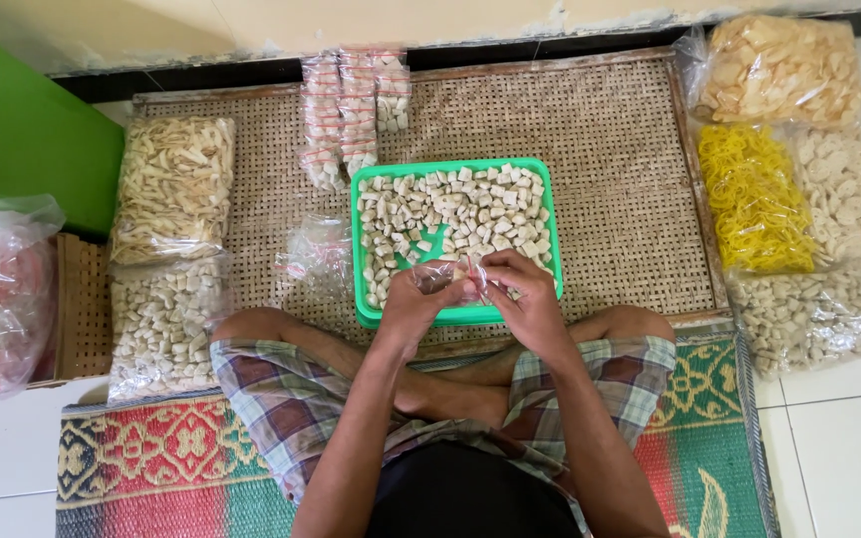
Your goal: The person sits on a mat and packs small white food items from a green tray into small plastic bags. They fill each bag, tie it shut, and place it aside, repeating the process continuously.
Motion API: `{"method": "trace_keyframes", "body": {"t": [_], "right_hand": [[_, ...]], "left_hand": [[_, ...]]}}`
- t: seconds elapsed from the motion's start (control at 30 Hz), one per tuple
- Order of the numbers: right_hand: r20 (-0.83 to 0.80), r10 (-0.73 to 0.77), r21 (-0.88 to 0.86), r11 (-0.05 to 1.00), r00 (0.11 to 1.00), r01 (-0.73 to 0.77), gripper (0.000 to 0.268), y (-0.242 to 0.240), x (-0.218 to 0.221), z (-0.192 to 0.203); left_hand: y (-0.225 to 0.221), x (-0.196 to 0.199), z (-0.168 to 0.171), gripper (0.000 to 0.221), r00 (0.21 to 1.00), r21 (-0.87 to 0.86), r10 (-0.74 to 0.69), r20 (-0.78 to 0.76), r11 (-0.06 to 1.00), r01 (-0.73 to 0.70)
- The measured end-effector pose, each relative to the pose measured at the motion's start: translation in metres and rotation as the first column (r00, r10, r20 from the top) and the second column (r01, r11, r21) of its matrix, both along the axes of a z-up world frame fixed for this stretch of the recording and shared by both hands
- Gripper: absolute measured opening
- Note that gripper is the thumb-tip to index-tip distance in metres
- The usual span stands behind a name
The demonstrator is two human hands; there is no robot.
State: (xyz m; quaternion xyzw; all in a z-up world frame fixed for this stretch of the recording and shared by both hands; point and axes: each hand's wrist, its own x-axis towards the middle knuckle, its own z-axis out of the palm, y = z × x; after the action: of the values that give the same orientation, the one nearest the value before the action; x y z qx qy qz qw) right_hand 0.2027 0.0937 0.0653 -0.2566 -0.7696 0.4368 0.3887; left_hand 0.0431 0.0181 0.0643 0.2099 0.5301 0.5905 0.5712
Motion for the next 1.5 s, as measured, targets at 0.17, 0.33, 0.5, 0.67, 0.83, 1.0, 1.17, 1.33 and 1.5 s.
{"method": "trace_keyframes", "body": {"t": [0.17, 0.33, 0.5, 0.67, 0.83, 1.0, 1.17, 1.33, 1.5], "right_hand": [[-0.002, 0.103, -0.098, 0.99, 0.995, -0.103, 0.016, -0.004, 0.002, 0.007], [0.05, 0.146, -0.112, 0.984, 0.988, -0.14, 0.012, -0.002, 0.0, 0.006], [0.297, 0.191, -0.016, 0.981, 0.936, -0.195, 0.013, -0.002, -0.005, 0.017], [0.077, 0.014, 0.037, 0.999, 0.997, -0.017, 0.007, 0.01, -0.012, -0.019], [0.116, 0.054, 0.086, 0.994, 0.992, -0.064, 0.014, 0.009, -0.01, -0.015], [0.245, 0.167, 0.141, 0.969, 0.955, -0.205, 0.009, 0.002, -0.01, -0.012], [0.233, 0.19, 0.042, 0.978, 0.954, -0.205, 0.016, 0.002, -0.006, -0.006], [0.233, 0.132, -0.02, 0.991, 0.964, -0.131, 0.015, 0.002, 0.001, -0.004], [0.284, 0.113, -0.002, 0.993, 0.952, -0.117, 0.023, 0.009, 0.018, -0.021]], "left_hand": [[-0.003, -0.006, 0.002, 0.045, 0.999, -0.034, -0.027, 0.017, 0.999, 0.027], [-0.002, -0.01, 0.006, 0.045, 0.998, -0.097, -0.056, 0.02, 0.994, 0.057], [0.004, -0.011, -0.007, 0.051, 0.998, -0.143, -0.045, 0.04, 0.988, 0.05], [0.009, -0.011, 0.002, 0.045, 0.994, -0.1, -0.092, 0.061, 0.99, 0.098], [0.0, -0.018, 0.025, 0.038, 0.98, -0.088, -0.191, -0.047, 0.979, 0.186], [0.004, -0.024, -0.031, 0.046, 0.981, -0.082, -0.182, 0.069, 0.979, 0.188], [0.001, -0.023, 0.012, 0.059, 0.963, -0.113, -0.247, 0.11, 0.959, 0.259], [-0.003, -0.028, 0.034, 0.078, 0.939, -0.125, -0.333, 0.089, 0.931, 0.343], [-0.008, -0.035, -0.01, 0.048, 0.948, -0.008, -0.314, 0.06, 0.949, 0.315]]}}
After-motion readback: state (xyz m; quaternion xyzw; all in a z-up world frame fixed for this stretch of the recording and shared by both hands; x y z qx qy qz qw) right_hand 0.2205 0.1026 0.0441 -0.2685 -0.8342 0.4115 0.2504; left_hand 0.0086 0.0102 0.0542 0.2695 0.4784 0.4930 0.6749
